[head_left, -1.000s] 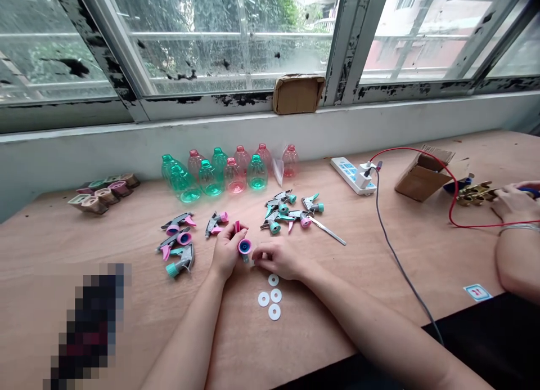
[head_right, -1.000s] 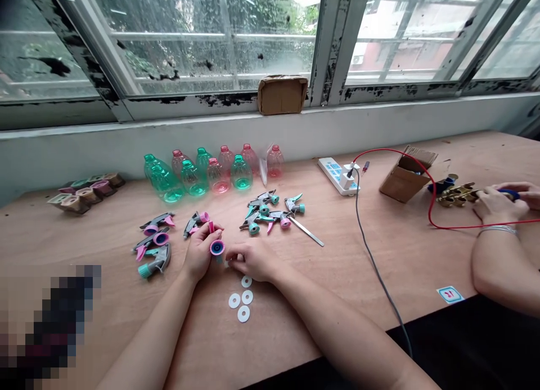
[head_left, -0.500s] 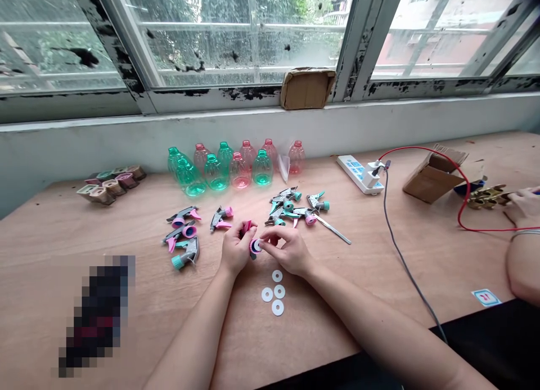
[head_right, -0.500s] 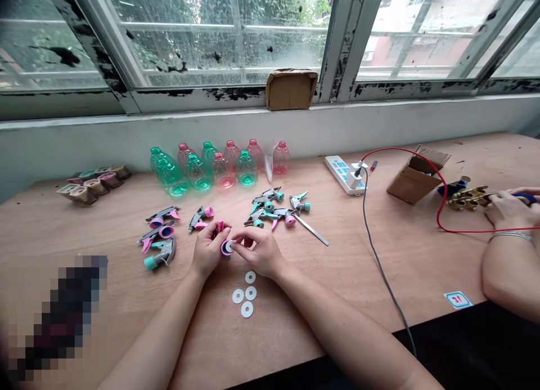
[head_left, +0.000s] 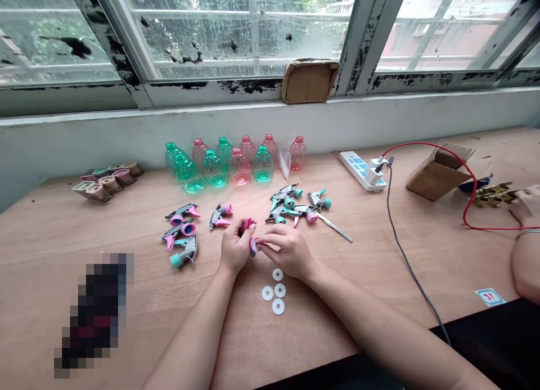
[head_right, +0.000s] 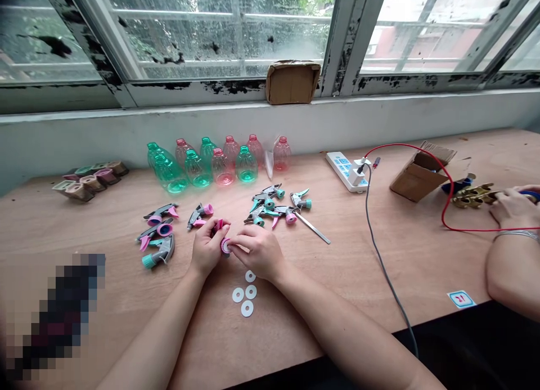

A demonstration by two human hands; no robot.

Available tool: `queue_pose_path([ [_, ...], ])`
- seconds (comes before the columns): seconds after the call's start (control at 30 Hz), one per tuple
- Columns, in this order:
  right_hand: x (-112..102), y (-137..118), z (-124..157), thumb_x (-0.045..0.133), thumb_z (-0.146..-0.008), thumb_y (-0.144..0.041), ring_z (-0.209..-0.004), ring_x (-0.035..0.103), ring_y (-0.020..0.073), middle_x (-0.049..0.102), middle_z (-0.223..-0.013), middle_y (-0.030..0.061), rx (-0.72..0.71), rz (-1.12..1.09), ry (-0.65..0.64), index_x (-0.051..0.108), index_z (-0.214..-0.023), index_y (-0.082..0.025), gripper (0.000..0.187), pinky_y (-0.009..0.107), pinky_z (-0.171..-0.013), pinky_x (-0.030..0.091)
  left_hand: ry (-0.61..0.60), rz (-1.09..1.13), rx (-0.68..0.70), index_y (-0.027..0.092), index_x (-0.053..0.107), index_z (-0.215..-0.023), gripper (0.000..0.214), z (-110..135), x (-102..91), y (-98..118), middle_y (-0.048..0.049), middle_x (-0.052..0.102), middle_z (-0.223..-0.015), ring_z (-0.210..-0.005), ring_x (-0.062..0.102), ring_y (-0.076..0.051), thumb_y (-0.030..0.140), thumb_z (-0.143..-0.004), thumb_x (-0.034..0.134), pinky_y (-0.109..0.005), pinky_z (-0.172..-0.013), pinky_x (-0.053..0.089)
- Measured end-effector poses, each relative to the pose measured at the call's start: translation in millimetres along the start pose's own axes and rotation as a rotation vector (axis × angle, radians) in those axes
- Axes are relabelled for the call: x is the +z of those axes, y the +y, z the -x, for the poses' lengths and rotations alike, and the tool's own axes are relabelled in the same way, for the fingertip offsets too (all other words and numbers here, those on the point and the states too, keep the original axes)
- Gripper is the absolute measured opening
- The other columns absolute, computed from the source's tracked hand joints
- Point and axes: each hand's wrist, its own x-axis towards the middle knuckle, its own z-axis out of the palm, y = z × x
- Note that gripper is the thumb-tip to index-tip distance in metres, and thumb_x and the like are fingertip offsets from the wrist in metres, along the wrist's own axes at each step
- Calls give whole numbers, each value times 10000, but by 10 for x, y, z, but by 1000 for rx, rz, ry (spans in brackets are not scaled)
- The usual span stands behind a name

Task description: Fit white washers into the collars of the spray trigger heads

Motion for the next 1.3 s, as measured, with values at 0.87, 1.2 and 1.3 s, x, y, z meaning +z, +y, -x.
queue_pose_path([
  [0.87,24,-41,3,632,-899,-205,-613,576,110,672,-727,0,83,-69,70,746,-838,-217,130,228,-587,432,229,-507,468,195,595,-986,172,67,25,-7,-23,676,-861,-795,654,-173,132,-827,587,-276,-723,500],
  [1.2,30,3,2,606,-917,-233,-699,632,123,711,-835,31,-27,-29,85,736,-923,-203,134,228,-614,473,229,-382,291,196,586,-933,96,53,48,98,12,640,-767,-664,614,-136,188,-839,602,-253,-663,468],
  [1.3,31,11,6,603,-922,-249,-708,636,126,711,-837,31,-52,-2,97,734,-927,-211,137,233,-627,477,221,-378,290,197,586,-936,102,53,42,102,12,639,-767,-670,614,-137,185,-836,601,-251,-667,467],
])
